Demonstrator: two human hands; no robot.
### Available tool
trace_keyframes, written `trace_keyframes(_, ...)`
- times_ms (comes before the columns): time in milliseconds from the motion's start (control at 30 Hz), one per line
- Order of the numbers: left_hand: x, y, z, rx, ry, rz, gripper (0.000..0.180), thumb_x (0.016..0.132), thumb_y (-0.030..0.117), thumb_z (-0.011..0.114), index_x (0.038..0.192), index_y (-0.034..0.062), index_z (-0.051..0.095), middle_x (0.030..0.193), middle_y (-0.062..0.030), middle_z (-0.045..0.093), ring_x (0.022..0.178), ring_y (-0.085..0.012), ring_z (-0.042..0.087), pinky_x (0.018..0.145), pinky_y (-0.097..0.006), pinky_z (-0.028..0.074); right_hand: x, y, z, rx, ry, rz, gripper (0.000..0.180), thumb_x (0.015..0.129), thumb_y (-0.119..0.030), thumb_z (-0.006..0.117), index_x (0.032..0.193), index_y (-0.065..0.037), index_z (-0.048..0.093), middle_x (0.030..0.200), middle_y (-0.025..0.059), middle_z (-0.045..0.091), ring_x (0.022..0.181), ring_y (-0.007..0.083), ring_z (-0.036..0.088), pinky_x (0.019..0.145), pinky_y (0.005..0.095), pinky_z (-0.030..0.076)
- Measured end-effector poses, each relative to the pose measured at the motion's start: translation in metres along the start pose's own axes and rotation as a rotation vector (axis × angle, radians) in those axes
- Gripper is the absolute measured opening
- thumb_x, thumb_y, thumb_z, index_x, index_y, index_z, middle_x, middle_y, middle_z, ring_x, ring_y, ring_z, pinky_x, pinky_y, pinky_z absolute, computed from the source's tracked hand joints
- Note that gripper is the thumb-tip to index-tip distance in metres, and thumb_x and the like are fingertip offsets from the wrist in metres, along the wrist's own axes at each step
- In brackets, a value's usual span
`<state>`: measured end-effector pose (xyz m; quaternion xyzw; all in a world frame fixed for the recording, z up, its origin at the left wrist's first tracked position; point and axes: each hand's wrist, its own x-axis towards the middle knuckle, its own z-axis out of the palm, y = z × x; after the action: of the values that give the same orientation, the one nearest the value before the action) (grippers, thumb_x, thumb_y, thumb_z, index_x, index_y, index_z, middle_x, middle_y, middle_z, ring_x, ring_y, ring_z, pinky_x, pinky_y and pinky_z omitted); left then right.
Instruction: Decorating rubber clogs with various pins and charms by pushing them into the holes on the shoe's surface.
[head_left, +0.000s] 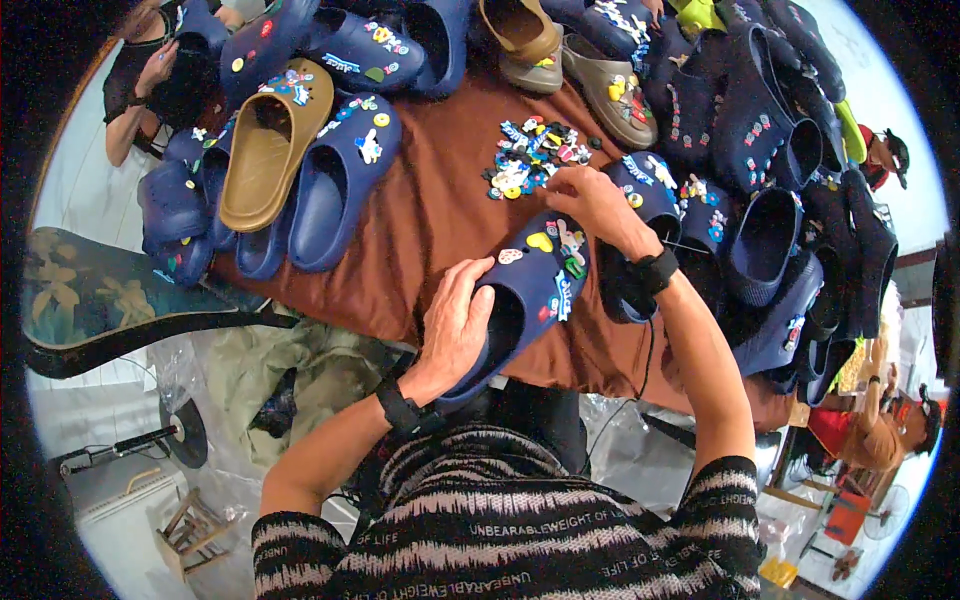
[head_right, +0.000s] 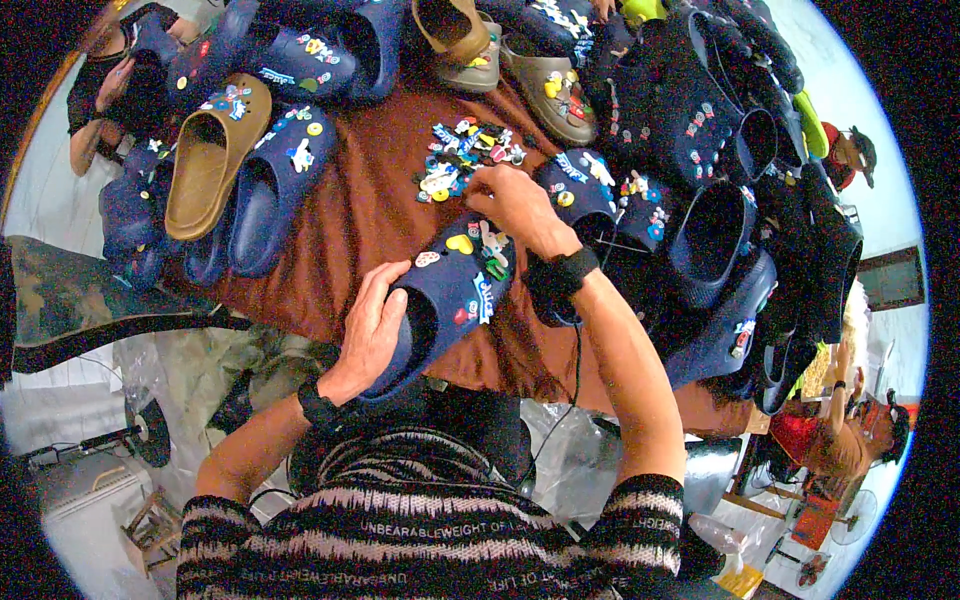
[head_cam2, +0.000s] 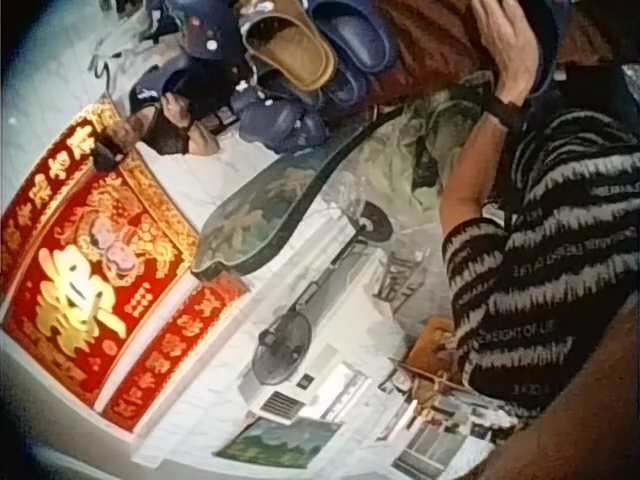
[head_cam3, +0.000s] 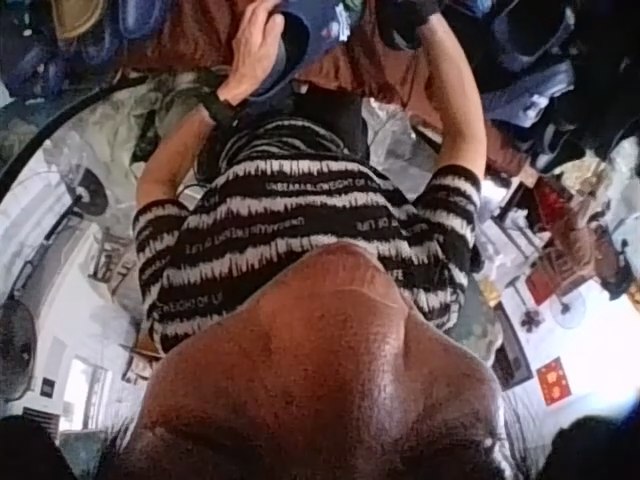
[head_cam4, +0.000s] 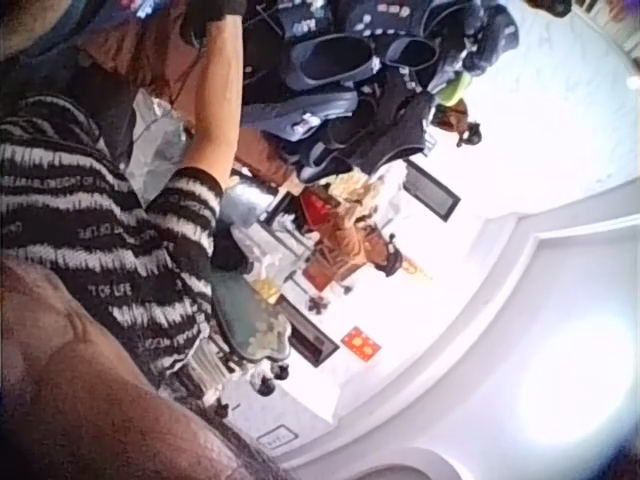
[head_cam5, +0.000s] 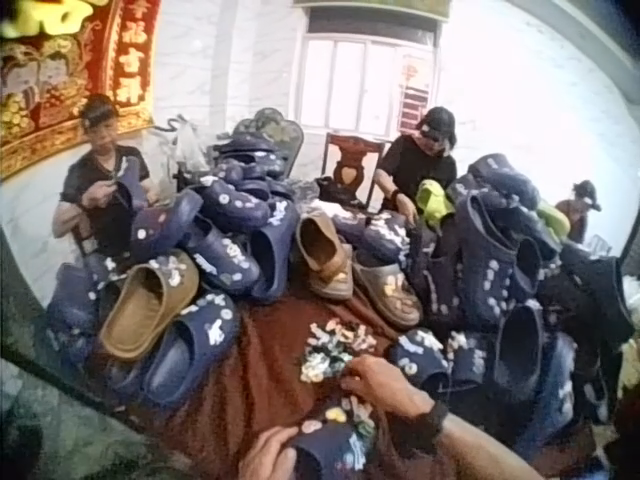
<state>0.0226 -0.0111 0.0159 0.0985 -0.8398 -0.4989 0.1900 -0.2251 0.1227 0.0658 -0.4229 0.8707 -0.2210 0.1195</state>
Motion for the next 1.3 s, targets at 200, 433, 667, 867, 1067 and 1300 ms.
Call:
trace_keyframes(200,-0.001,0.005,-0.003,-0.004,0.009,-0.032,0.038,0.103,0.023,0.047,0.134,0.0020,0.054,0.134,-0.0195,0.055,0.129,-0.0364,0.051,0.109,-0.043,0.039,0.037,-0.020,0.030,-0.051,-0.065,-0.018,0.024,0.086,-0.014,0.061,0.105,-0.008,0.074,0.098,0.0204,0.073,0.095,0.0393,0.070,0.085,0.0473,0.055)
trace_keyframes(433,-0.002,0.005,-0.001,-0.023,0.000,-0.047,0.039,0.104,0.023,0.047,0.135,0.0014,0.053,0.136,-0.0199,0.054,0.131,-0.0360,0.051,0.111,-0.041,0.038,0.066,0.008,0.046,0.041,-0.032,-0.116,0.030,0.086,-0.006,0.054,0.108,-0.007,0.075,0.099,0.0252,0.071,0.097,0.0421,0.069,0.089,0.0499,0.054)
trace_keyframes(667,0.000,0.006,-0.001,-0.040,-0.010,-0.027,0.039,0.104,0.026,0.046,0.134,0.0017,0.054,0.135,-0.0204,0.054,0.130,-0.0370,0.051,0.110,-0.042,0.039,0.076,0.026,0.053,-0.087,0.051,-0.164,0.044,0.085,-0.003,0.050,0.127,-0.006,0.064,0.102,0.0275,0.070,0.099,0.0442,0.068,0.088,0.0527,0.053)
trace_keyframes(867,-0.001,0.004,-0.001,-0.027,-0.007,-0.037,0.040,0.104,0.028,0.047,0.134,0.0020,0.054,0.135,-0.0210,0.054,0.130,-0.0381,0.051,0.109,-0.042,0.039,0.093,-0.006,0.039,-0.069,-0.157,-0.310,0.033,0.088,-0.010,0.060,0.120,-0.005,0.067,0.103,0.0244,0.071,0.099,0.0430,0.068,0.086,0.0502,0.055)
trace_keyframes(1067,-0.001,0.001,0.002,-0.019,0.017,-0.008,0.041,0.103,0.030,0.050,0.134,0.0046,0.054,0.133,-0.0210,0.055,0.125,-0.0399,0.052,0.106,-0.046,0.041,0.117,-0.023,0.060,-0.338,-0.153,-0.221,0.024,0.088,-0.020,0.072,0.102,-0.001,0.069,0.098,0.0245,0.071,0.097,0.0420,0.069,0.081,0.0484,0.057)
trace_keyframes(1300,0.000,0.005,0.001,-0.046,0.014,-0.026,0.039,0.102,0.028,0.050,0.133,0.0046,0.055,0.132,-0.0211,0.055,0.124,-0.0403,0.053,0.105,-0.047,0.042,0.127,-0.023,0.067,-0.400,-0.073,-0.196,0.024,0.087,-0.021,0.069,0.101,-0.001,0.072,0.099,0.0221,0.073,0.097,0.0387,0.071,0.082,0.0471,0.059)
